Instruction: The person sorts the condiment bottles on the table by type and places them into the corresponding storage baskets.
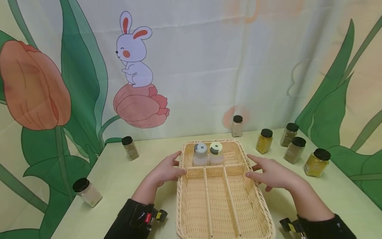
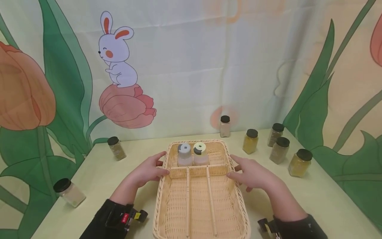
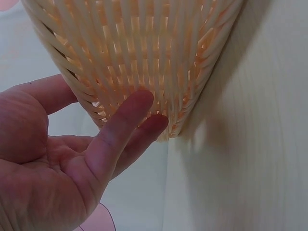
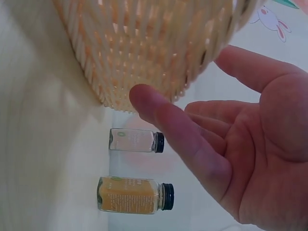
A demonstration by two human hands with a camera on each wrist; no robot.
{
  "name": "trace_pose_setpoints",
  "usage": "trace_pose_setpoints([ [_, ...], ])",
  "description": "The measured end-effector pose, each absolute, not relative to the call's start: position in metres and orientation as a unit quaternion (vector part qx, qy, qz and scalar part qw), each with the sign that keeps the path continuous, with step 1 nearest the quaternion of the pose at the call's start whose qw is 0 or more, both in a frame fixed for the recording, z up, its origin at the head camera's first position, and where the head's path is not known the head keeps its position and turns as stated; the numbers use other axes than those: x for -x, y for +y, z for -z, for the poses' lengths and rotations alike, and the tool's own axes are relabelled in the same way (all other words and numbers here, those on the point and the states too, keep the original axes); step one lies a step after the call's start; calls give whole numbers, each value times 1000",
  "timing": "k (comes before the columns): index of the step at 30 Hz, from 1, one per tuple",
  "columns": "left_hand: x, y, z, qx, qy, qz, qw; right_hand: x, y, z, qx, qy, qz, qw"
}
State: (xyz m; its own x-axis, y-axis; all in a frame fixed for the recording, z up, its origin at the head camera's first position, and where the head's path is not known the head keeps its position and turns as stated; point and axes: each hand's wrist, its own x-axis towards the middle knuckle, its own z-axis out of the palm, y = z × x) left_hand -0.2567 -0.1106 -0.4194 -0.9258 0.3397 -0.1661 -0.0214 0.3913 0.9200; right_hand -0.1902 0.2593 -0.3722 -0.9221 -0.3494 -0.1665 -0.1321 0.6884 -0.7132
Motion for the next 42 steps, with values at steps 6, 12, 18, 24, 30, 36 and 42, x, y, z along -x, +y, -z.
trace_pose_setpoints([
  [6,257,-111,418,-93,817,-544,165,189,262,364,124,915,359,135],
  [12,258,-111,420,-93,816,-546,167,183,269,352,132,919,358,98],
  [18,258,-110,421,-90,811,-551,172,178,279,343,141,925,349,43],
  [24,257,-109,418,-93,814,-548,169,175,290,333,128,941,314,-3],
  [30,257,-109,418,-91,816,-545,171,174,300,326,114,953,279,-41],
  [36,257,-110,417,-94,815,-545,171,173,315,321,88,958,261,-74],
  [42,257,-109,417,-94,815,-546,172,176,335,323,41,961,255,-96],
])
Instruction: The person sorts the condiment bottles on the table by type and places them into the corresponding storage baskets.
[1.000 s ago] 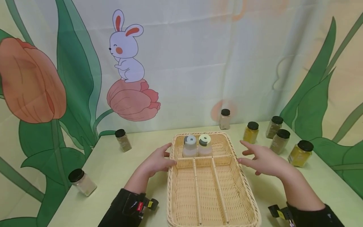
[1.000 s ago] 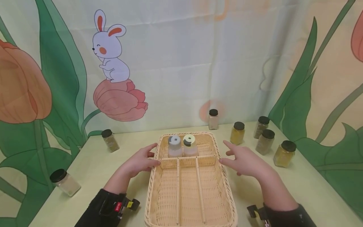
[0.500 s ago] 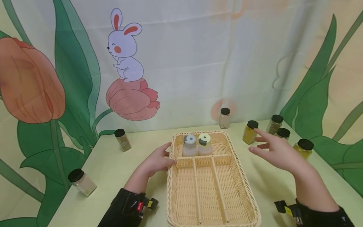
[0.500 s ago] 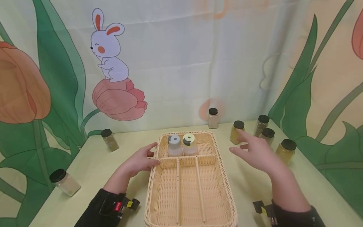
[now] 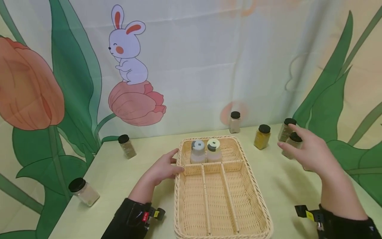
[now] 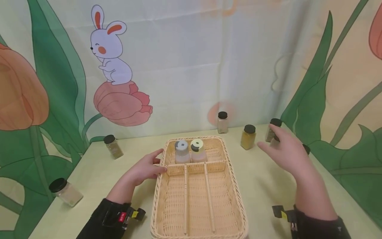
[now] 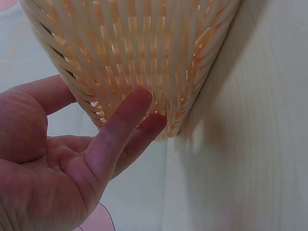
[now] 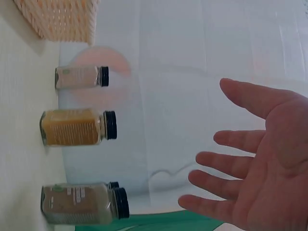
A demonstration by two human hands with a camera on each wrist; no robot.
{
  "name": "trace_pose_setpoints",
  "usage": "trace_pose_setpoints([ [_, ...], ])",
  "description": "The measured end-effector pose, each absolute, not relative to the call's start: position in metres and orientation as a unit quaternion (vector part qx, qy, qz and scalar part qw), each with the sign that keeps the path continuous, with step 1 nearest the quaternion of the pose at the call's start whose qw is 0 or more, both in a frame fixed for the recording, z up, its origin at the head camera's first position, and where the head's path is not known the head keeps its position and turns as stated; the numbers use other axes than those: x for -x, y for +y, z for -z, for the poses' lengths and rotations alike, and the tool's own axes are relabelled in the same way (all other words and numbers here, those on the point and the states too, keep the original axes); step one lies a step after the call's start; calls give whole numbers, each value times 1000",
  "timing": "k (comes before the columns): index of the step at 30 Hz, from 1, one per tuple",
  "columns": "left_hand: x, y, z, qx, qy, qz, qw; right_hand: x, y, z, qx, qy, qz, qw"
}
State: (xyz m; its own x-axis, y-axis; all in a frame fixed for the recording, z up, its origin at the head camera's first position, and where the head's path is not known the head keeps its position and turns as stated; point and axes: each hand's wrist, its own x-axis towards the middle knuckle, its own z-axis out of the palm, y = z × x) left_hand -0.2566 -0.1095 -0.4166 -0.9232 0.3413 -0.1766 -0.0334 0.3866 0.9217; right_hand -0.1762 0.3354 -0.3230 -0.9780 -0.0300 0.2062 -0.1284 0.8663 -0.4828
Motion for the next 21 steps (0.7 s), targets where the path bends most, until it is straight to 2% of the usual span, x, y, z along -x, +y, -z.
trace_pose_setpoints([
  [10,256,-109,415,-102,809,-552,174,183,372,336,5,-968,-218,121],
  [21,256,-111,417,-97,811,-550,174,187,398,356,49,-978,-187,78],
])
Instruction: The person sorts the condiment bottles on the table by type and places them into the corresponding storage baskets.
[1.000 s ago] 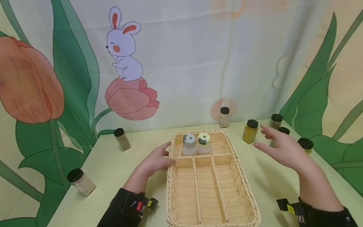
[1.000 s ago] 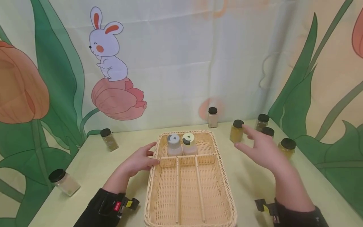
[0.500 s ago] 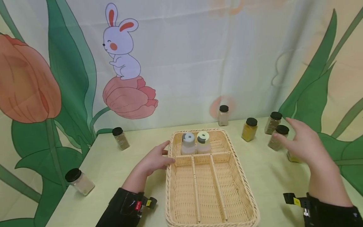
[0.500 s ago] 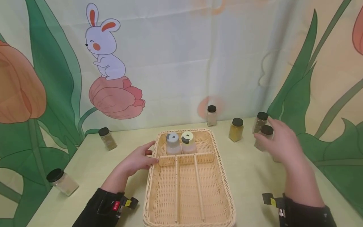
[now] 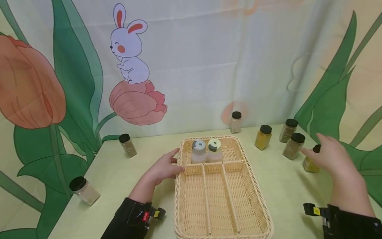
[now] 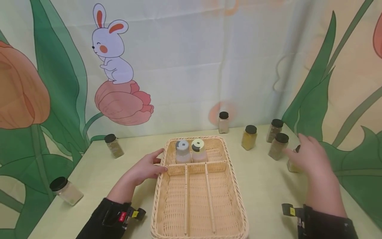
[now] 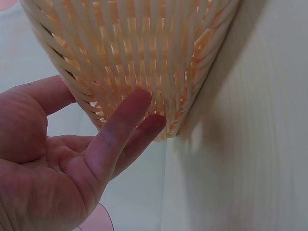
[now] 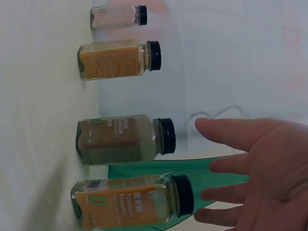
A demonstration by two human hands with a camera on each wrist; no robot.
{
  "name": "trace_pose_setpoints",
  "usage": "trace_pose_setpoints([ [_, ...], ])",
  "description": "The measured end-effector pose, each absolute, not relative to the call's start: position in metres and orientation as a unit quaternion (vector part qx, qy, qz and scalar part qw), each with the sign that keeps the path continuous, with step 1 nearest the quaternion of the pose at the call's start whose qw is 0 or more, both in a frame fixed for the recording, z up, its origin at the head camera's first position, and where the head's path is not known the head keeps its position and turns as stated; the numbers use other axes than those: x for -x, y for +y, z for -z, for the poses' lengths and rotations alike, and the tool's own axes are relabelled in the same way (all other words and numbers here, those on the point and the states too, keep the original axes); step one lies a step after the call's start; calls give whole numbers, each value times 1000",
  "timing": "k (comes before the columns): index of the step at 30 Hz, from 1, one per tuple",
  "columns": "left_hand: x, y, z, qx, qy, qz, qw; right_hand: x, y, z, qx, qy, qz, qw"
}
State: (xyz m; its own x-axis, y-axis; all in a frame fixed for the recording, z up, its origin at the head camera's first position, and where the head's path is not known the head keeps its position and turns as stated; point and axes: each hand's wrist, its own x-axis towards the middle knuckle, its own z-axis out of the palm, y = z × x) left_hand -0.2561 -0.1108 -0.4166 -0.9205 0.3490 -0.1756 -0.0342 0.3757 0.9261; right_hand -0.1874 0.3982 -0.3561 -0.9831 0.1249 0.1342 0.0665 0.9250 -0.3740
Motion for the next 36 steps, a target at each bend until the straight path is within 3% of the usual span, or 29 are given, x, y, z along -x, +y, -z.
trace_pose_setpoints([
  [15,256,-107,413,-99,812,-549,173,192,427,368,48,-985,-163,-15],
  [28,257,-108,416,-100,817,-543,169,196,421,375,128,-979,-159,0],
  [36,256,-110,417,-94,820,-539,167,198,419,375,130,-980,-151,2],
])
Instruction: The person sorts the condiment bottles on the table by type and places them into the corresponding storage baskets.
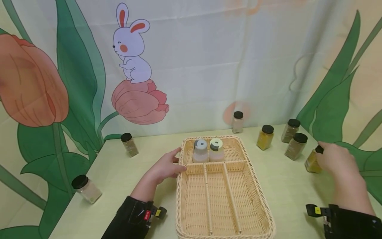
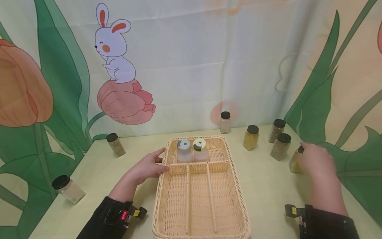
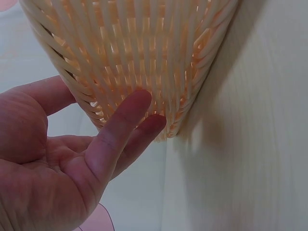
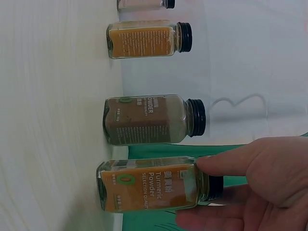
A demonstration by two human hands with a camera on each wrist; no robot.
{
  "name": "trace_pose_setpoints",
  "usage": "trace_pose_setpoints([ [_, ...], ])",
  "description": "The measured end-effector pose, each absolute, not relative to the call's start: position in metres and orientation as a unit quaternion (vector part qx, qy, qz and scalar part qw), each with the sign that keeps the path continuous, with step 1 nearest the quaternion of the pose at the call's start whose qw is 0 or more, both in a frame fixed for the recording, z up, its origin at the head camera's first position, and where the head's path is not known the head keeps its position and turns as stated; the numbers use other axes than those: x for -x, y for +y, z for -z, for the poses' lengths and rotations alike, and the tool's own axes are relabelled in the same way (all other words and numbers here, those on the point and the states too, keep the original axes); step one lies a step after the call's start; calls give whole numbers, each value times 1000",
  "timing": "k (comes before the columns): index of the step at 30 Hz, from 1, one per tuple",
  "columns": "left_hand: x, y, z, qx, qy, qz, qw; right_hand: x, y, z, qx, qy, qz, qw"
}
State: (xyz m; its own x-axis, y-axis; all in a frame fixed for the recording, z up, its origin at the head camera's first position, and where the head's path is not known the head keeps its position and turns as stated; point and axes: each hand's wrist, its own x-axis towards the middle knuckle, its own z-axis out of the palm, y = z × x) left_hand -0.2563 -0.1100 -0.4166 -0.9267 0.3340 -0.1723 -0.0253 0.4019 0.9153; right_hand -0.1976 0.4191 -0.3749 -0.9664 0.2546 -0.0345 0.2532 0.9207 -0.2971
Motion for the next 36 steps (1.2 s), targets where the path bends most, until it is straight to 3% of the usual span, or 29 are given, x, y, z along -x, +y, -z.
trace_pose_setpoints([
  [36,256,-110,416,-99,813,-549,168,185,401,352,106,-986,-118,51],
])
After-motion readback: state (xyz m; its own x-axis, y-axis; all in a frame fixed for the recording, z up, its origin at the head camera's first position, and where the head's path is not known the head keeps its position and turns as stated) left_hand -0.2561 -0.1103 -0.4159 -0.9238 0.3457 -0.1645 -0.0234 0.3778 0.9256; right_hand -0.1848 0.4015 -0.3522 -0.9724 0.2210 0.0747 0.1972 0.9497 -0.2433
